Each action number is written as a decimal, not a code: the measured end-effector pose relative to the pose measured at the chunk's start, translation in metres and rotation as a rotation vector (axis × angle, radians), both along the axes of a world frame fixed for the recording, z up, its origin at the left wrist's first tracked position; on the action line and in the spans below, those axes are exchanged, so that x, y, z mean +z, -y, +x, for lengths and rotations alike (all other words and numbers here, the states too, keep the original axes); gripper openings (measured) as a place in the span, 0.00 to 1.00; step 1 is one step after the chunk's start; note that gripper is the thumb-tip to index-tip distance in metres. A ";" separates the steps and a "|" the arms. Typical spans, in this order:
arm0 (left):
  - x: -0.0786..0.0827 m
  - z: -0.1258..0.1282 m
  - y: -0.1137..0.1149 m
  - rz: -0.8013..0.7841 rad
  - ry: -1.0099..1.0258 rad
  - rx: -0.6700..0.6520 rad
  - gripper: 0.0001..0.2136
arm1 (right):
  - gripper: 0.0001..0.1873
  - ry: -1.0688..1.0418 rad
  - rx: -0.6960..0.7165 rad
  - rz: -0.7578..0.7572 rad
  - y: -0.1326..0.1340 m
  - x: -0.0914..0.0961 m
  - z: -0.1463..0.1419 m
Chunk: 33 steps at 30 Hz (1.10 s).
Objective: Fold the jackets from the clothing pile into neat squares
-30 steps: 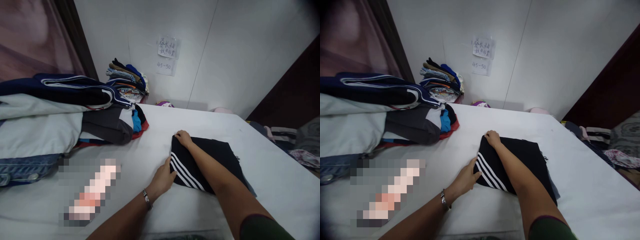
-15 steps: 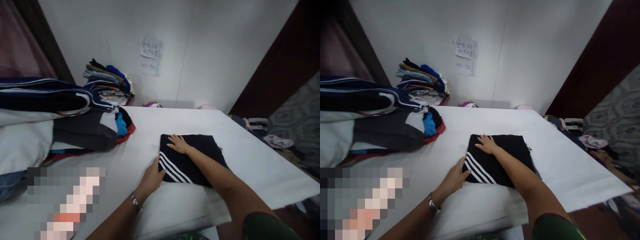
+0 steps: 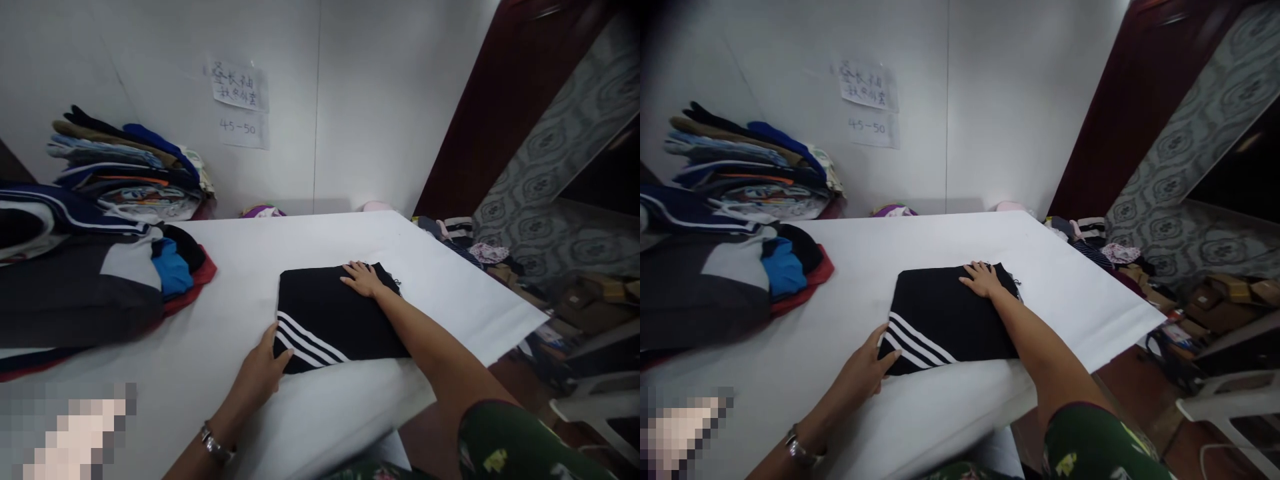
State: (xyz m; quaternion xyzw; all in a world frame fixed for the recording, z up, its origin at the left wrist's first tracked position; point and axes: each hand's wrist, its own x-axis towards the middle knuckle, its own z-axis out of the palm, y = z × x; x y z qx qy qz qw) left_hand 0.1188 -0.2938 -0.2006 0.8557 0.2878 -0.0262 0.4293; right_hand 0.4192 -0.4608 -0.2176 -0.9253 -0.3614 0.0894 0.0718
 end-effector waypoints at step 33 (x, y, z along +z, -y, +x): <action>0.008 0.002 0.001 -0.166 0.035 0.109 0.34 | 0.35 -0.360 -0.649 1.231 0.178 -0.012 -0.110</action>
